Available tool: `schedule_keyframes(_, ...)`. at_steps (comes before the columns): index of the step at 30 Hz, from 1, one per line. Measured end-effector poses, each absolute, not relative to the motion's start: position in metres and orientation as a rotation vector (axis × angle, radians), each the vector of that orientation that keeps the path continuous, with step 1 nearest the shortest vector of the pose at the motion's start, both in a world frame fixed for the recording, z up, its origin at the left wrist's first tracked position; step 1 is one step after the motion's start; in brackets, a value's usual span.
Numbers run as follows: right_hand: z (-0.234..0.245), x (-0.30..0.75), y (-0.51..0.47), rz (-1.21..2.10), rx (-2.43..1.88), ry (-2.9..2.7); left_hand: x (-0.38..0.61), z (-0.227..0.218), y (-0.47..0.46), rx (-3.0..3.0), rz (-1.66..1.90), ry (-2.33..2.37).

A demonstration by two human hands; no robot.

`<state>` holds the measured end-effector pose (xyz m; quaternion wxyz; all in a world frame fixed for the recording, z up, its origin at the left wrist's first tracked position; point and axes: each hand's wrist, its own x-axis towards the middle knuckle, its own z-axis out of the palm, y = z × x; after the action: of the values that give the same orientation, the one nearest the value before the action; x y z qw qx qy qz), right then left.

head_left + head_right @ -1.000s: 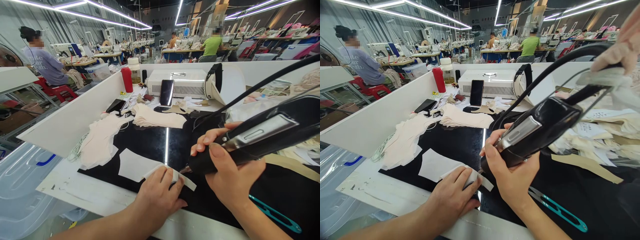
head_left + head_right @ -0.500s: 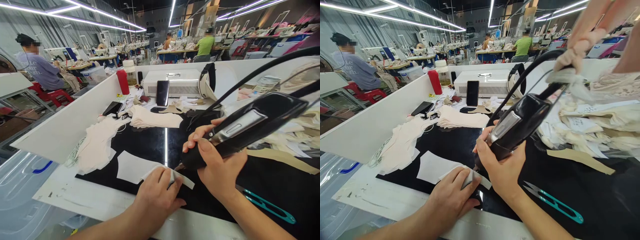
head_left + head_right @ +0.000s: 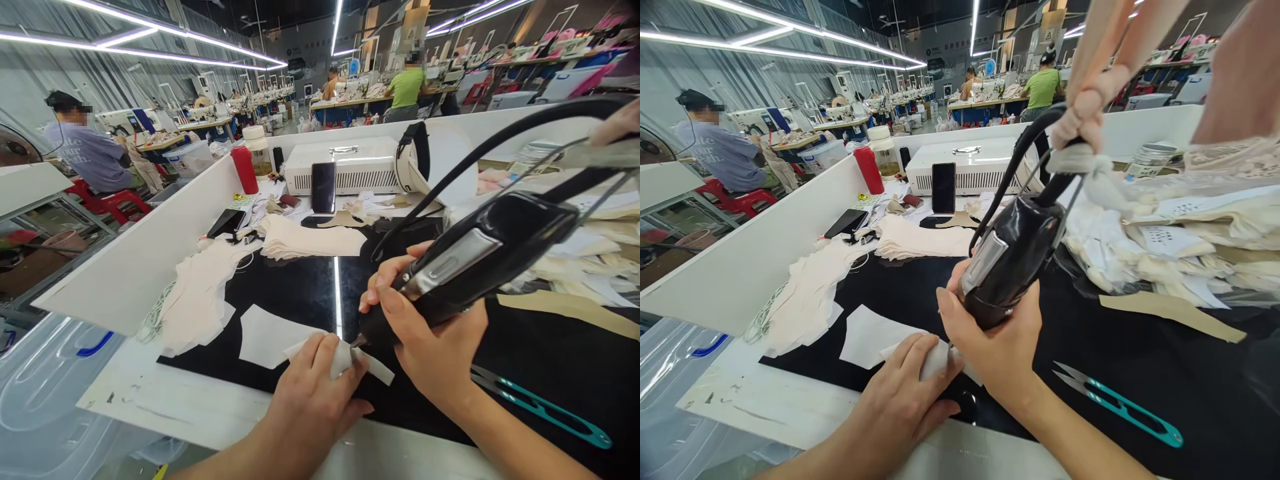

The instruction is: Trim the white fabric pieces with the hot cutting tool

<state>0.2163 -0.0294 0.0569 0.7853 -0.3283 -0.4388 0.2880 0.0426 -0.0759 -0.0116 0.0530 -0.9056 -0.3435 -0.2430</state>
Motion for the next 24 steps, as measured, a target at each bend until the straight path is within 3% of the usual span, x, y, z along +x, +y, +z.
schedule_keyframes(24, 0.063, 0.207, -0.022, 0.703, -0.687, -0.917, 0.042, -0.012, -0.082, -2.778, -0.803, -1.073)
